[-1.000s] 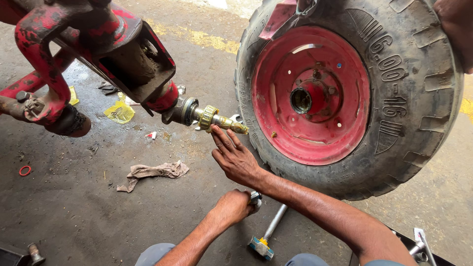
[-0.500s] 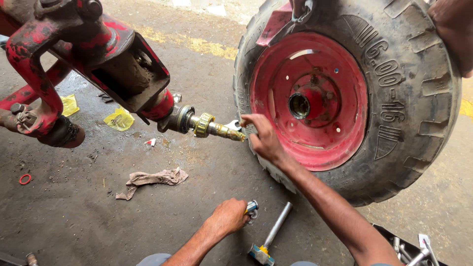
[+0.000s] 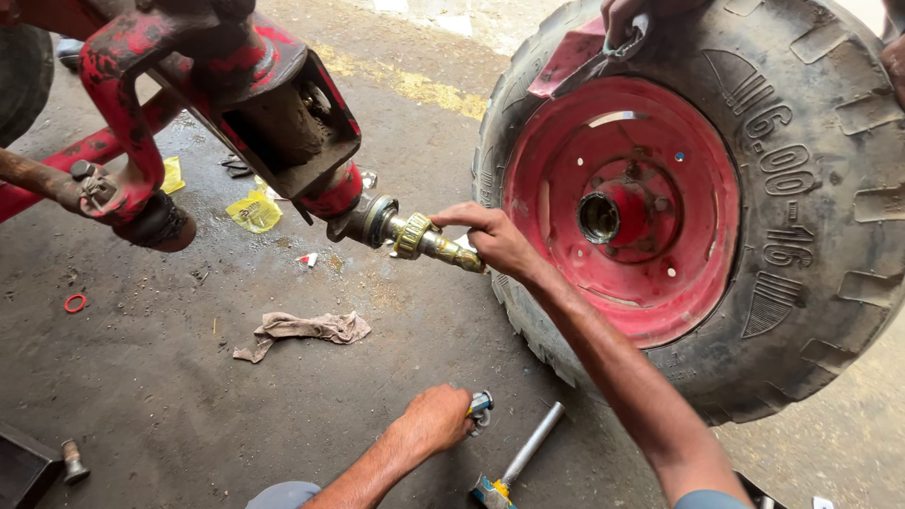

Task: The person uses a hammer and wrench to work on a wheel hub, then wipes the area with a cloth. They select tools from a tray and continue hammering the hub while another person holds the tire.

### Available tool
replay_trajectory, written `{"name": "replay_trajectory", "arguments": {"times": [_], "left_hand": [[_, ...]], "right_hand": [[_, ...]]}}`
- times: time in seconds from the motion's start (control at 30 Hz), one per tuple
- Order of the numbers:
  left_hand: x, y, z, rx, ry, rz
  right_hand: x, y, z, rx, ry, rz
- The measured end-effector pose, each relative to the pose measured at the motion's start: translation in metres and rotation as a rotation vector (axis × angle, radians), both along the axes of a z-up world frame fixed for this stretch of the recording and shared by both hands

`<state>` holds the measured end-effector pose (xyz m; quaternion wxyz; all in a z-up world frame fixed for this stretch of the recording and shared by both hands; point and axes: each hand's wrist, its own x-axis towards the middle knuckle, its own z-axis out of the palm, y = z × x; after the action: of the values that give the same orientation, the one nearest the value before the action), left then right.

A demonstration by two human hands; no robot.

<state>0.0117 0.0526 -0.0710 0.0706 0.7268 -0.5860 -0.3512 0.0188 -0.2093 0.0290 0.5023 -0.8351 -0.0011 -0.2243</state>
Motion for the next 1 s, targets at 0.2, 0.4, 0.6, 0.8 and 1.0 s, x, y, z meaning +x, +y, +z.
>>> {"name": "replay_trajectory", "arguments": {"times": [0.2,0.4,0.6,0.8,1.0], "left_hand": [[-0.002,0.003,0.003,0.045,0.0,0.004],[-0.008,-0.002,0.001,0.051,-0.01,-0.026],[-0.006,-0.007,-0.003,0.048,0.012,-0.037],[0.001,-0.013,0.003,-0.007,0.041,-0.039],[-0.007,-0.023,0.013,0.016,0.059,-0.066]], "right_hand": [[0.004,0.006,-0.073,0.696,0.101,0.014],[-0.004,0.06,-0.101,0.999,-0.138,0.156],[-0.052,0.093,-0.08,1.061,-0.036,0.247],[-0.126,0.04,-0.081,0.626,0.089,-0.303],[-0.15,-0.028,-0.058,-0.796,0.371,-0.785]]}}
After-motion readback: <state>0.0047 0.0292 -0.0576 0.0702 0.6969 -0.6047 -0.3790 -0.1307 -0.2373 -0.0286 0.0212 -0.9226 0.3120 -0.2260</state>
